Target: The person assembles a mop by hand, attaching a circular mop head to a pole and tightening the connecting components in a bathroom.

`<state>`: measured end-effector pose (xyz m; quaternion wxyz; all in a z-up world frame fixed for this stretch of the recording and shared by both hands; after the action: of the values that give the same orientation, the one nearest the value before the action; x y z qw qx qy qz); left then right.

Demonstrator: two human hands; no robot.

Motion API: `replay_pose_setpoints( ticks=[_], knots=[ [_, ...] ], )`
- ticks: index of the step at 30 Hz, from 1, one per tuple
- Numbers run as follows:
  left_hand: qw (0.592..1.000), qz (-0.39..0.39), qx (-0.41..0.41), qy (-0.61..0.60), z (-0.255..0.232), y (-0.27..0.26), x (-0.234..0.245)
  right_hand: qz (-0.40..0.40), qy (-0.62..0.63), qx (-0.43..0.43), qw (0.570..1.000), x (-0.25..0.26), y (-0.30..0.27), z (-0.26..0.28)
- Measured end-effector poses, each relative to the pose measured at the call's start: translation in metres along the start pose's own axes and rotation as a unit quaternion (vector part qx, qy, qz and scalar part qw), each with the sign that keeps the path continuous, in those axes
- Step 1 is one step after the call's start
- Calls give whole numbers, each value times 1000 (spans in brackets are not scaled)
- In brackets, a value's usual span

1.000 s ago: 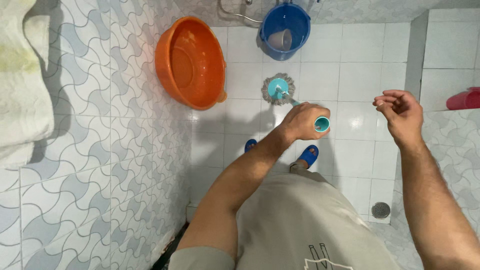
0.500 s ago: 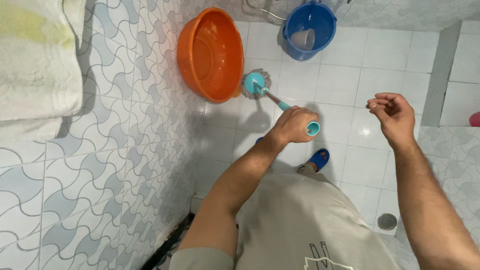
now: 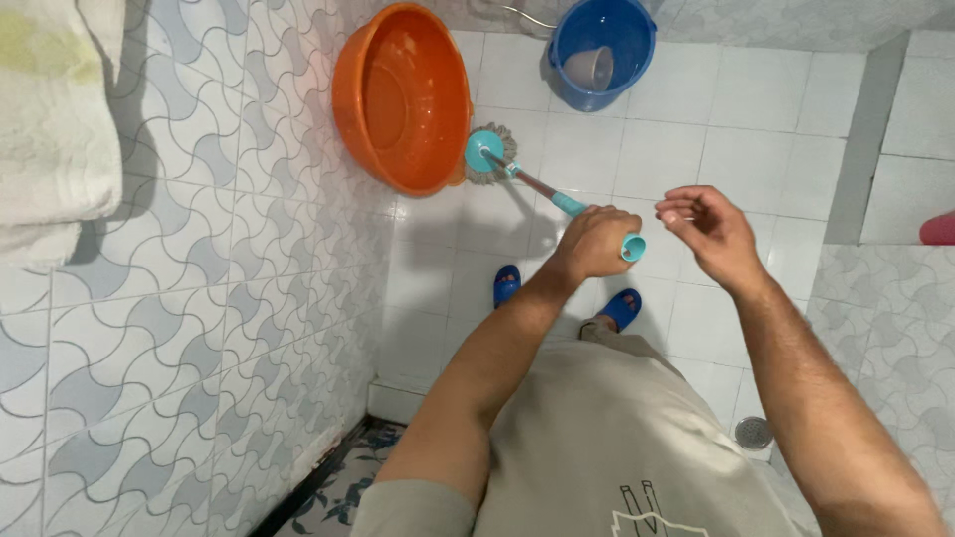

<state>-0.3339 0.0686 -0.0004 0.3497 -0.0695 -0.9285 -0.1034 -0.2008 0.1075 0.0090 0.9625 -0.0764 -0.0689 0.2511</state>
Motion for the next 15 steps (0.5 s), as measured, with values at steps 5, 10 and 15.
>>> replay_pose_setpoints(
  ticks=[5,10,15],
  knots=[
    [993,-117,2,-3,-6,23,19,82,-158,23,984,-21,-2,38],
    [980,-142,134,32,18,29,-5,77,-267,49,959,-17,3,53],
    [952,-278,127,20,33,6,-10,98,-330,159,925,-36,19,66]
  ],
)
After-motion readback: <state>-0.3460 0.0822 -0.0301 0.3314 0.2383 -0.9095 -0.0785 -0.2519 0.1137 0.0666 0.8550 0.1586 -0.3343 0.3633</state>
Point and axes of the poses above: each hand's wrist, its own y-axis towards the middle knuckle, its own x-axis out of the back of the hand, z = x × y, the point moved 10 cm from there along y, towards the middle knuckle, and after that the axes turned 1 degree about -z, right-handed, at the moved point
